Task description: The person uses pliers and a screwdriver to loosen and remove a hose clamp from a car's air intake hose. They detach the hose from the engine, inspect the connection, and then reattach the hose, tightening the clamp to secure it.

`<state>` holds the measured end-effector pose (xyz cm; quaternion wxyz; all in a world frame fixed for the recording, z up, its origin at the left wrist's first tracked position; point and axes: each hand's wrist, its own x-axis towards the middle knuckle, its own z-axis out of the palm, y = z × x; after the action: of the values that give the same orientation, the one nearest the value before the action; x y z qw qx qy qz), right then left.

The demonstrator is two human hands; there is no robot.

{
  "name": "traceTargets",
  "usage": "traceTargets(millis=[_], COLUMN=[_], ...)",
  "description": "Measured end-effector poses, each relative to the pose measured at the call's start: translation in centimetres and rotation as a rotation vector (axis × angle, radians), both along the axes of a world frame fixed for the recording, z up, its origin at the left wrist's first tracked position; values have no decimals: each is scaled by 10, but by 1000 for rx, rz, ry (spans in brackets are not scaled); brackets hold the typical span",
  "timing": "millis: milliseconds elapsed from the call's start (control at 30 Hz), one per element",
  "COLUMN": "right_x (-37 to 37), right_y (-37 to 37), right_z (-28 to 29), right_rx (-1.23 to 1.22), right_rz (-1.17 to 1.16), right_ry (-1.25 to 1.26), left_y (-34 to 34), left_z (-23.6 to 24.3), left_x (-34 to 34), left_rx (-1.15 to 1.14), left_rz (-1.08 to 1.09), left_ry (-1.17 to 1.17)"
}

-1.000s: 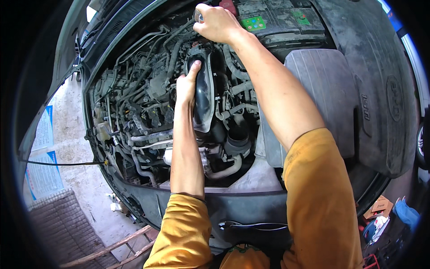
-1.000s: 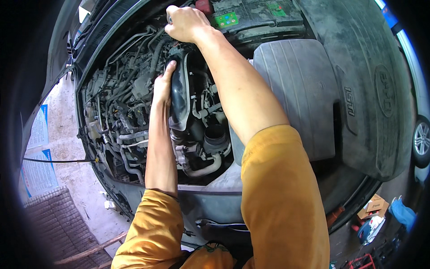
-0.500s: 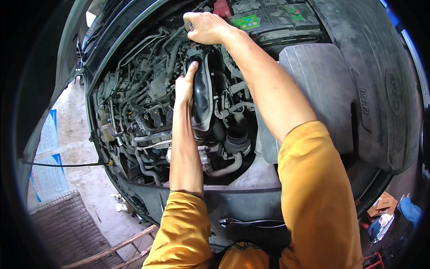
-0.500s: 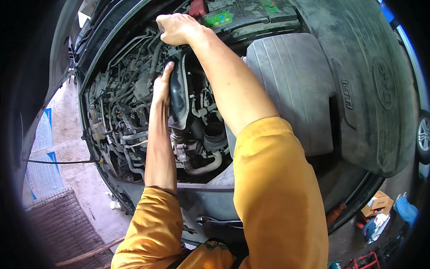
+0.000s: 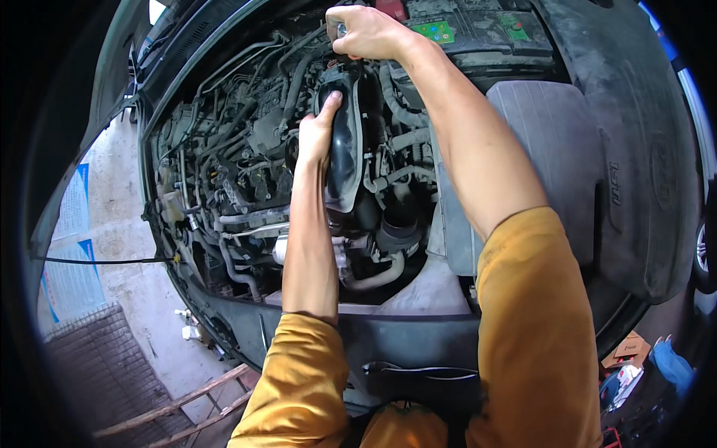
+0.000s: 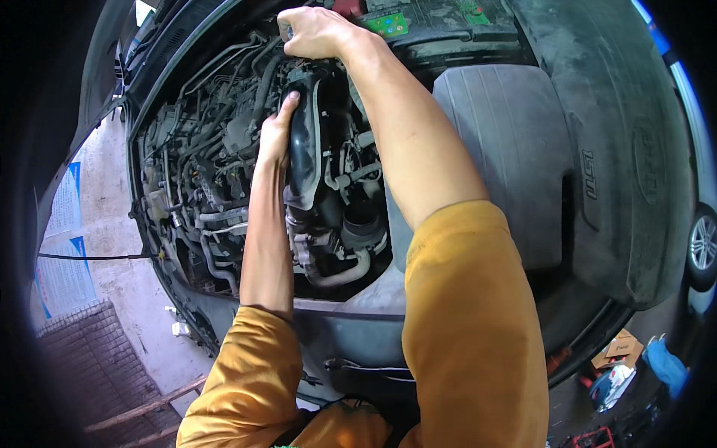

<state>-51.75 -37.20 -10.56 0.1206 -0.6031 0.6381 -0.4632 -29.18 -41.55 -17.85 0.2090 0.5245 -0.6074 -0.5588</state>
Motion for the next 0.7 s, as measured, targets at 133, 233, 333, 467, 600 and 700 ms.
traceTargets(millis=[133,233,333,467,600,700], right_x=[9,10,7,7,18,19], right_y=[0,-3,-7,-11,-9,-6], right_z=[0,-6,-10,-7,-10,-8], right_rx=[84,41,47,56,-10,-11], right_rz=[-79,-163,-154,-104,-160,-181], right_ry=[-45,-42,-23,0,75,86], left_y=[-4,-5,2,0,2,3], left_z=[-3,-7,-2,0,0,2], left_x=[3,2,-3,0,-4,-6], left_rx=[-3,6,35,29,31,51], left_rz=[1,-1,1,8,4,-11], left_ry=[26,54,104,68,62,80])
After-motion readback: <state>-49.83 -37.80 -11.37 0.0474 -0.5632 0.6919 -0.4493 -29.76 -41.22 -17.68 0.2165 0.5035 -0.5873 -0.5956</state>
